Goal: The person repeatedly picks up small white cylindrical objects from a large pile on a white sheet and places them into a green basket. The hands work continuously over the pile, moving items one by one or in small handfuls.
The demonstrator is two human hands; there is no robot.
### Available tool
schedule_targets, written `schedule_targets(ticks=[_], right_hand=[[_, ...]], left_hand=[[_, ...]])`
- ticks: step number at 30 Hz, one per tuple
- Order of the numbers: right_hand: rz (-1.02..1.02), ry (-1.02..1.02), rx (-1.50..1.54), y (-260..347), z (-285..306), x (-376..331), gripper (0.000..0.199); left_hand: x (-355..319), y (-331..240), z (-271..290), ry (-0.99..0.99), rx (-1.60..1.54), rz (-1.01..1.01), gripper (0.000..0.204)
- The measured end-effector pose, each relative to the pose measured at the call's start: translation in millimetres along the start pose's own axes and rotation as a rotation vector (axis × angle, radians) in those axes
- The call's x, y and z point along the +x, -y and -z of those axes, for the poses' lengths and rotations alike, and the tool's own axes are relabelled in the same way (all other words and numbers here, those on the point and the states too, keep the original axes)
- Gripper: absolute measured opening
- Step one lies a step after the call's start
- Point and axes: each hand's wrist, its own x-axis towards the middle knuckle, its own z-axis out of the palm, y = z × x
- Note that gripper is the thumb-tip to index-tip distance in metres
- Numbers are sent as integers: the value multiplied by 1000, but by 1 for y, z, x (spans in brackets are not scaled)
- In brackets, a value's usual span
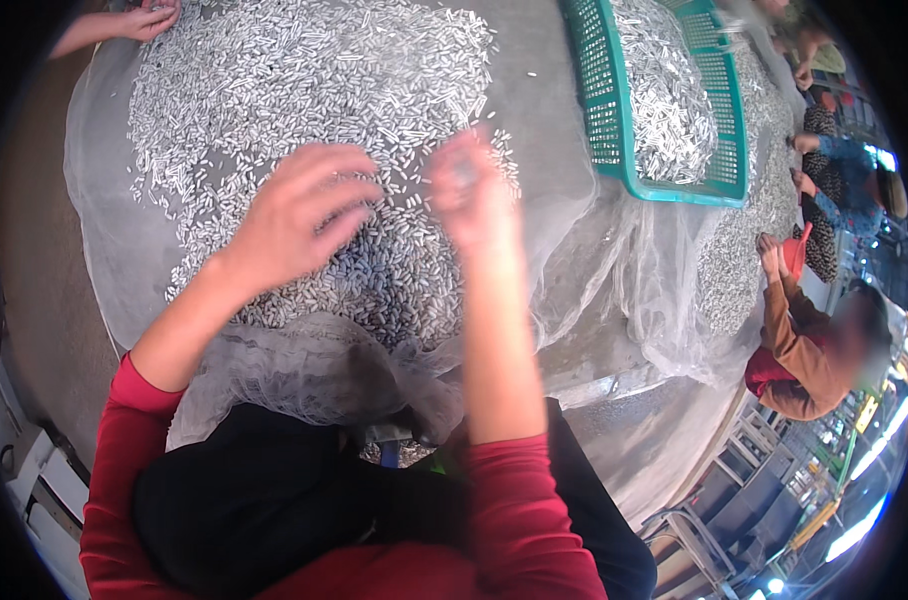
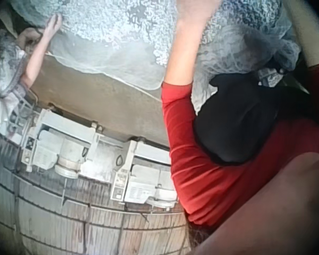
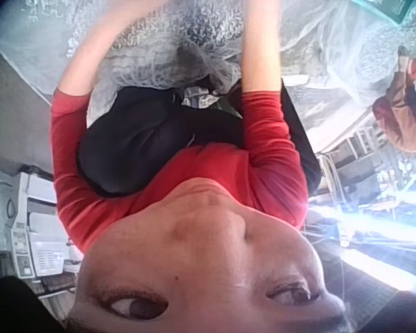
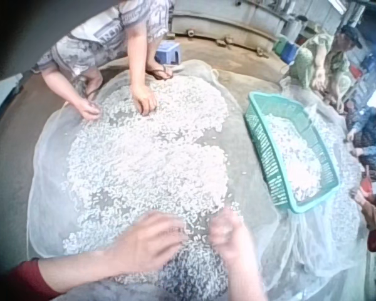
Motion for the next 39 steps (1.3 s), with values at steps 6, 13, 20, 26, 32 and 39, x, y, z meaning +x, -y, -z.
schedule_targets(ticks=[6, 13, 20, 26, 32, 39], right_hand=[[1058, -149, -884, 230, 21, 55, 35], [1304, 144, -1727, 108, 13, 59, 29], [937, 622, -2061, -113, 0, 15, 41], [425, 865, -2011, -62, 8, -27, 30], [692, 484, -2102, -112, -28, 25, 12], [684, 440, -2190, -130, -27, 34, 16]], left_hand=[[-18, 69, 33, -45, -42, 458, 16], [-57, 99, 2, 106, 83, 483, 24], [-93, 84, -13, 394, 161, 245, 37], [-136, 67, 35, 363, -69, 149, 20], [-132, 83, 52, 70, -30, 356, 18], [-117, 98, 27, 17, 199, 492, 23]])
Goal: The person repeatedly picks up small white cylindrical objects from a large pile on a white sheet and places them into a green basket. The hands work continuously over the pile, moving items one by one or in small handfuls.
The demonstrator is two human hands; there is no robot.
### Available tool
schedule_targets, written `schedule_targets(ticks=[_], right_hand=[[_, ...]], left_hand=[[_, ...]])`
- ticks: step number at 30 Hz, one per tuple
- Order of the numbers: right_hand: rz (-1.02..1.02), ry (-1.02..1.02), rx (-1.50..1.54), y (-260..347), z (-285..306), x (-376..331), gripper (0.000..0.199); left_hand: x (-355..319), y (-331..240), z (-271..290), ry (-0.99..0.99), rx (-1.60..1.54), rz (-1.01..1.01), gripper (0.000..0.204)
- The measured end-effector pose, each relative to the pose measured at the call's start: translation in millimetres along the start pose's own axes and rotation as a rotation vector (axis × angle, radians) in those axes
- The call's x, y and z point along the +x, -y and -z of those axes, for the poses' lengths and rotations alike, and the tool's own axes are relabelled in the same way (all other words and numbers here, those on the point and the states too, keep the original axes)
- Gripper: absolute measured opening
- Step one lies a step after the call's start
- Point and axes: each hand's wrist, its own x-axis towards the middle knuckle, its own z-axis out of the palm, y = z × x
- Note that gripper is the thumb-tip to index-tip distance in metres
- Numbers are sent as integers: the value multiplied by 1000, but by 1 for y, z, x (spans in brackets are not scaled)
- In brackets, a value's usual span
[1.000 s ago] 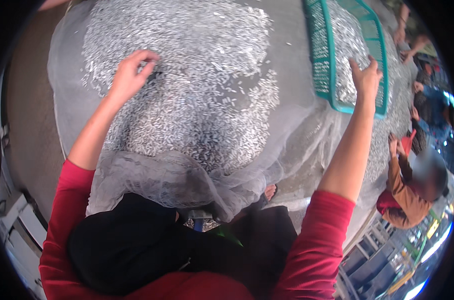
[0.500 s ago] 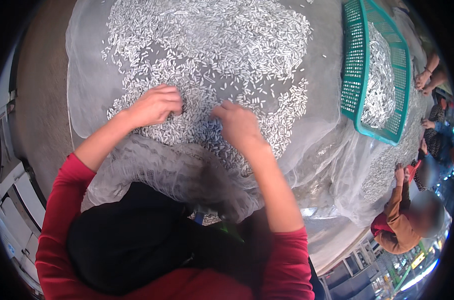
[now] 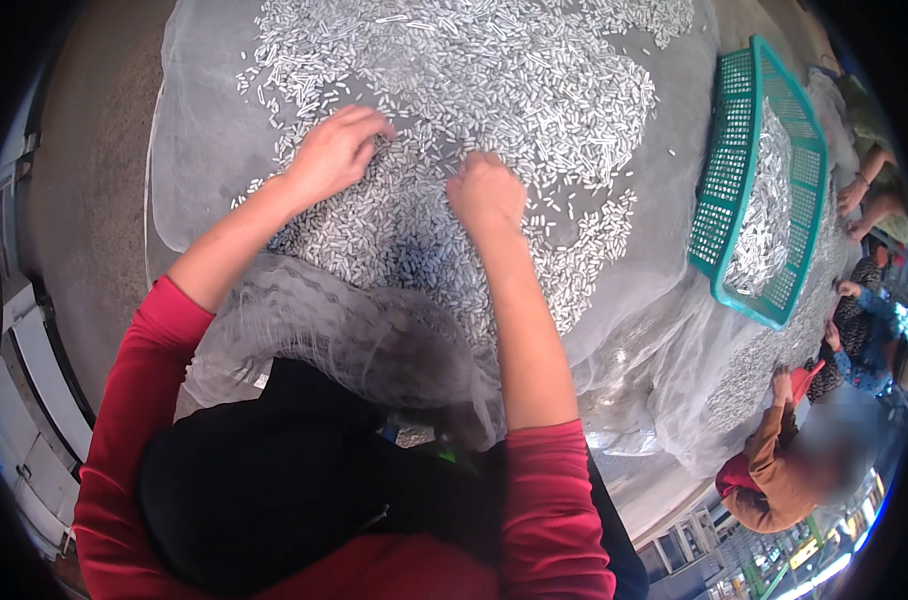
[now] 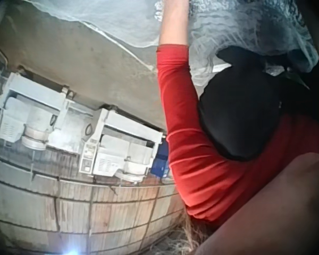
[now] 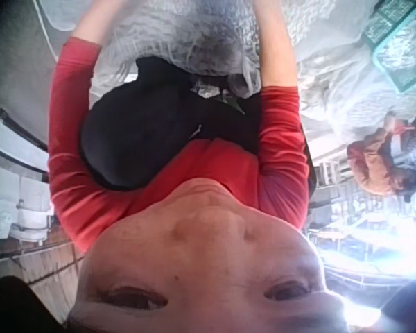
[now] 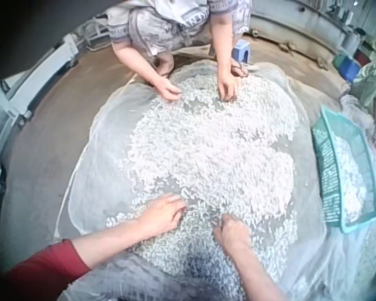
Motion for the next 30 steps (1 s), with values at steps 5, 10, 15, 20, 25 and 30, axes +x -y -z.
schedule_targets(ticks=[5, 10, 15, 20, 25, 30], right_hand=[[-40, -86, 105, 0, -2, -9, 12], [-75, -111, 118, -5, -7, -10, 15], [-110, -105, 150, -15, 4, -17, 16], [-110, -38, 45, 7, 3, -9, 14], [-161, 129, -8, 14, 5, -2, 16], [-55, 131, 85, -3, 8, -9, 16]], left_hand=[[20, -3, -27, 103, 3, -61, 24], [13, 0, -22, 204, 36, -66, 17], [-12, 20, 10, 204, 67, 43, 15], [-19, 46, 29, -170, -1, 350, 14], [-15, 52, 29, -116, 151, 246, 10], [-9, 45, 17, 25, 214, 374, 16]])
